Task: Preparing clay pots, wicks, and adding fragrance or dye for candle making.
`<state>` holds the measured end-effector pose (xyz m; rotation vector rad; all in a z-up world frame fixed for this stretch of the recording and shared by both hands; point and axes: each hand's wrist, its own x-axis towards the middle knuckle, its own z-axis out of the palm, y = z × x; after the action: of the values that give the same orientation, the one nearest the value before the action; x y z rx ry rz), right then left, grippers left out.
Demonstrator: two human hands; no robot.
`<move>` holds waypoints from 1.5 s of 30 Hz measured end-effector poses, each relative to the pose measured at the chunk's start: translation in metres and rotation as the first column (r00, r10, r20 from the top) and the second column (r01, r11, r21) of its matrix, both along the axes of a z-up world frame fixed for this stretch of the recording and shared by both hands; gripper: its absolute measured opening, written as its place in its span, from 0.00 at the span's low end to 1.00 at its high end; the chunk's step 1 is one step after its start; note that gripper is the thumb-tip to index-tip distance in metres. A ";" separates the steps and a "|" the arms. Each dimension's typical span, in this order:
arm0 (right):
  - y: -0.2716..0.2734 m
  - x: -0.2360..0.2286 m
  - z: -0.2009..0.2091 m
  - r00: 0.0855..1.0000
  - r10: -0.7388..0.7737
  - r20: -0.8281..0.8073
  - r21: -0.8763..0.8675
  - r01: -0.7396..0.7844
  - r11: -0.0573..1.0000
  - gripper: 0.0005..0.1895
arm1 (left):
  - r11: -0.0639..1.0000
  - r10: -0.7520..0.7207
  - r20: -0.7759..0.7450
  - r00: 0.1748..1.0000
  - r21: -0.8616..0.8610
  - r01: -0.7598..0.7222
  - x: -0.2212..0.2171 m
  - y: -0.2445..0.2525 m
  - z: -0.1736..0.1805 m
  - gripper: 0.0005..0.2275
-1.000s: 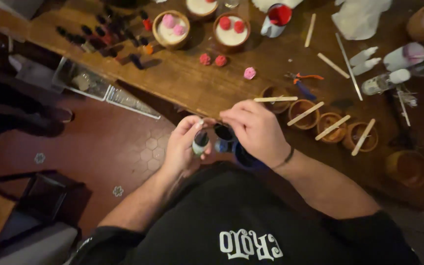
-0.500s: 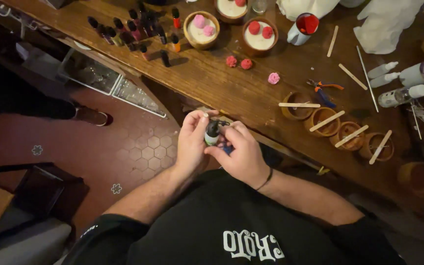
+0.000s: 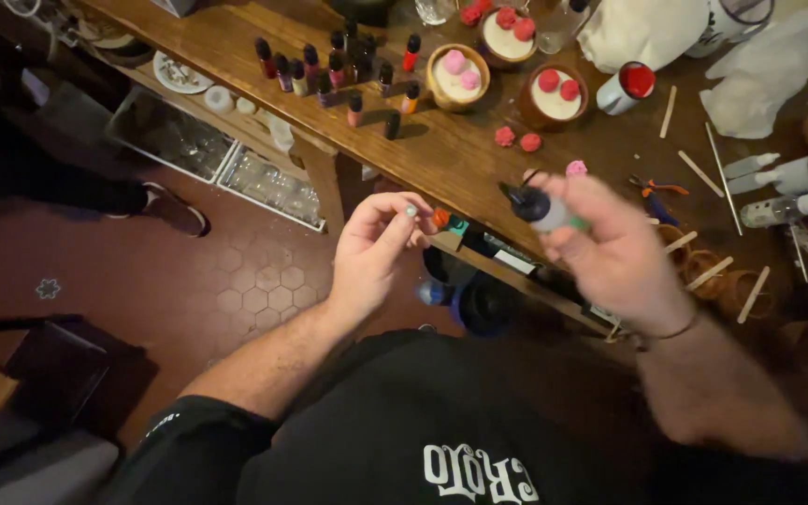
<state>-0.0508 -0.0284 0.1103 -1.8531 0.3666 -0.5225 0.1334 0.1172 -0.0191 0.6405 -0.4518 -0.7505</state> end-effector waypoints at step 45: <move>0.042 0.140 0.128 0.986 -0.165 -0.018 -0.667 0.111 0.737 0.12 | 0.949 -0.310 -0.059 0.949 -0.070 0.306 0.062 -0.007 0.092 0.04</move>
<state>0.0891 0.0131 0.2388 -2.5638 0.4024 -0.7549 0.1955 0.1100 0.0724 0.4906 -0.5156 -1.0494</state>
